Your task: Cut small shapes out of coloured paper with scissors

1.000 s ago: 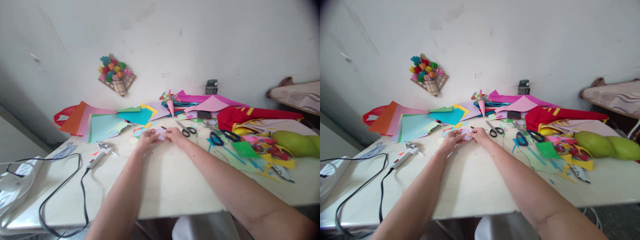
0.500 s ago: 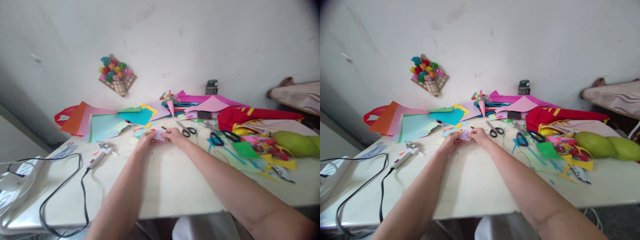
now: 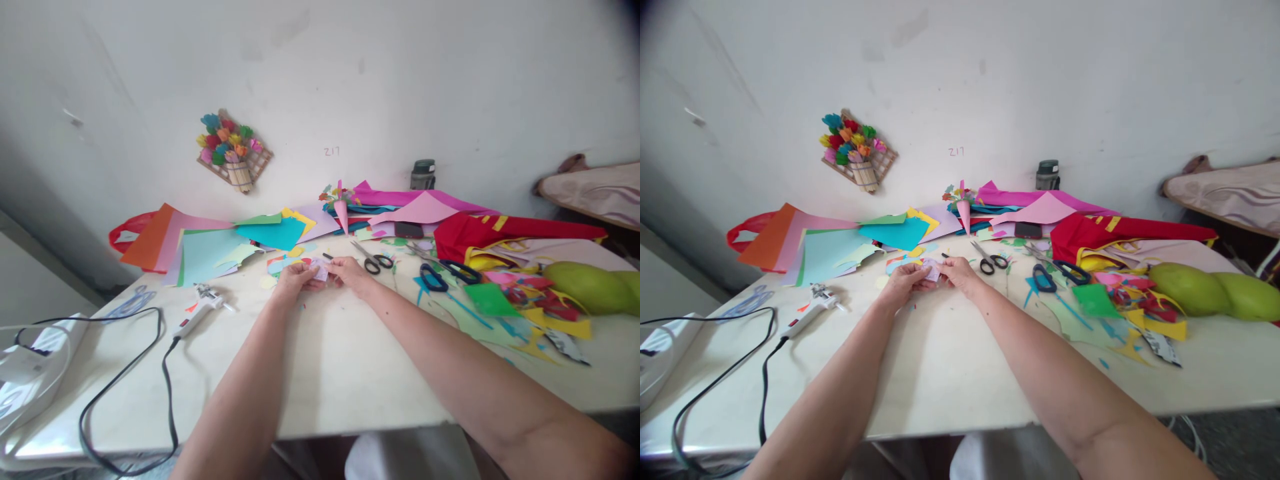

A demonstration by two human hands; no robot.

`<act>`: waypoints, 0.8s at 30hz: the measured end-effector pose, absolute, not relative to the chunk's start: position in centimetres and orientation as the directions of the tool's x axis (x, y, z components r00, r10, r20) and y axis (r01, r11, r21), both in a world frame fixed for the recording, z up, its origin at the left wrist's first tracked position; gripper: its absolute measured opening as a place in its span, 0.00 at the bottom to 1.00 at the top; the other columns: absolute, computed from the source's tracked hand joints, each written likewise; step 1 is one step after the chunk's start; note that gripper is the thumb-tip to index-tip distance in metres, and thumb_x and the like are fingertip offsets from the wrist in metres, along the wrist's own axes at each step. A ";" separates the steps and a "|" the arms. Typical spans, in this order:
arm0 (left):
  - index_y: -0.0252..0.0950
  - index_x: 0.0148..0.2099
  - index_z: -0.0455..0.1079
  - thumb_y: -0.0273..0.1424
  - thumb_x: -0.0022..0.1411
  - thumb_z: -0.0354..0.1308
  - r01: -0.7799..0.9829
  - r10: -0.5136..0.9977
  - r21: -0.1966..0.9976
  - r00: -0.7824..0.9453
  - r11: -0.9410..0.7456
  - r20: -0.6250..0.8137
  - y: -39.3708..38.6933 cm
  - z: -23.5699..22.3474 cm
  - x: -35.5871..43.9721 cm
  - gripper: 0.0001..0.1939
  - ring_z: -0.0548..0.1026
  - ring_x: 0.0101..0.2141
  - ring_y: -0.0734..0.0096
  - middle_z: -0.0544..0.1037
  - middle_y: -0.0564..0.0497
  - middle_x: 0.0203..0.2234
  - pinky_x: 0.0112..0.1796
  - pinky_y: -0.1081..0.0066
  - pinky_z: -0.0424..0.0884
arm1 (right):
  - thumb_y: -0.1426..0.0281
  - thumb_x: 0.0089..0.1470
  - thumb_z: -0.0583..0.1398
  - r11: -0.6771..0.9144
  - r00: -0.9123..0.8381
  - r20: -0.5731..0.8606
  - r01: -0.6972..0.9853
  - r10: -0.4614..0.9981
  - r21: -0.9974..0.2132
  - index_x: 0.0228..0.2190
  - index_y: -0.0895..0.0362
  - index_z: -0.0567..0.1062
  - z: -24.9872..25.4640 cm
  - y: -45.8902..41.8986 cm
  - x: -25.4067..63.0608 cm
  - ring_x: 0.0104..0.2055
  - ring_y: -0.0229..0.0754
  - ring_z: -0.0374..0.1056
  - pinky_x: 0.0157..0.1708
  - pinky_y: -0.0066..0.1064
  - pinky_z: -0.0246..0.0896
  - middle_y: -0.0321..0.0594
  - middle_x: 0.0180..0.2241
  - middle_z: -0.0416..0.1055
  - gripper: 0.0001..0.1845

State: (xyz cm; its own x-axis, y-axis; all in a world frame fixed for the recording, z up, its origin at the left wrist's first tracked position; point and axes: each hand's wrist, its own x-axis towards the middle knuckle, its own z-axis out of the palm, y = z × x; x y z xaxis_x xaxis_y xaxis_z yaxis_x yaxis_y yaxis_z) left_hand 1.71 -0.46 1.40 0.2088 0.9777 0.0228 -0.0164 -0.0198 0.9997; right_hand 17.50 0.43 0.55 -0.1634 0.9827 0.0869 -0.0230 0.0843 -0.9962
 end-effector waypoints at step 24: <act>0.34 0.25 0.63 0.40 0.43 0.66 0.014 0.983 1.000 0.182 -0.019 0.016 -0.6 1.5 1.9 0.17 0.77 0.24 0.67 0.76 0.52 0.19 0.25 0.72 0.71 | 0.71 0.46 0.61 0.094 -0.077 0.092 0.024 0.993 -0.995 0.17 0.61 0.70 0.9 0.2 17.5 0.14 0.29 0.56 0.14 0.20 0.50 0.31 0.11 0.62 0.11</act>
State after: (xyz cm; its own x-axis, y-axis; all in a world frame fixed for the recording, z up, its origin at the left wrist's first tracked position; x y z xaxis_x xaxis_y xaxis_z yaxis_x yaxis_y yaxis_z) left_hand 1.88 -0.61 1.49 0.1815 0.9833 0.0165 0.0135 -0.0193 0.9997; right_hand 17.45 0.20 0.90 -0.0773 0.9927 0.0924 0.0238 0.0945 -0.9952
